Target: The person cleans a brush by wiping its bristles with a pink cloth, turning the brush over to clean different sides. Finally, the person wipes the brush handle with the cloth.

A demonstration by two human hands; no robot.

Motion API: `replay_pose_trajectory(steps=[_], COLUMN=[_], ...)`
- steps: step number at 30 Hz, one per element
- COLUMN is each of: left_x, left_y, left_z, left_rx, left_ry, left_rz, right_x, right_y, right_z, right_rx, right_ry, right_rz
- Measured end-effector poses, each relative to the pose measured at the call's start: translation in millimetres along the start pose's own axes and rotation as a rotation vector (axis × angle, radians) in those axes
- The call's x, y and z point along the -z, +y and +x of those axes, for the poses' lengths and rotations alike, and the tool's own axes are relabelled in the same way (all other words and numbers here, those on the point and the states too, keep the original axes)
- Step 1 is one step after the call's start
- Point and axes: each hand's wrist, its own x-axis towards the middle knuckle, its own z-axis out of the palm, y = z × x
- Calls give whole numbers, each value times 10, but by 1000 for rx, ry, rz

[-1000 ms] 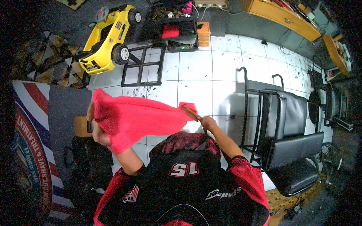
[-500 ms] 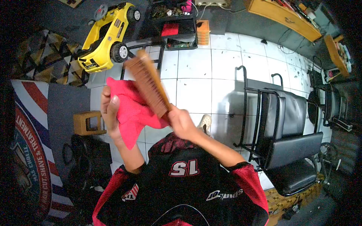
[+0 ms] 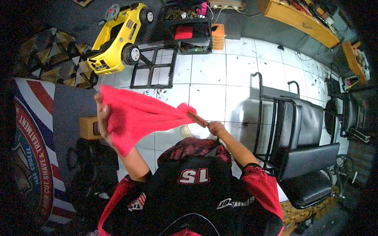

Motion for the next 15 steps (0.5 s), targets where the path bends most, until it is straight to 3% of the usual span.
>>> replay_pose_trajectory(steps=[3,4,7,9,12,15], left_x=[6,23,27,-26,-124,-284], left_y=[-82,-92,-103,-167,-215,-248], left_z=[-47,-63,-106,-120,-72,-122], left_rx=[-19,-22,2,109,351,280], left_ry=[-38,-15,-53,-101,-190,-207], left_rz=[-49,20,231,269,261,233], right_x=[107,1,289,1040,1685,1765], right_y=[56,148,-67,-683,-1332,-1618], right_z=[-189,-125,-191,-659,-1245,-1474], right_rx=[-188,-181,-51,22,273,516], right_ry=[28,160,409,410,417,440], right_rz=[83,109,329,765,1003,1040])
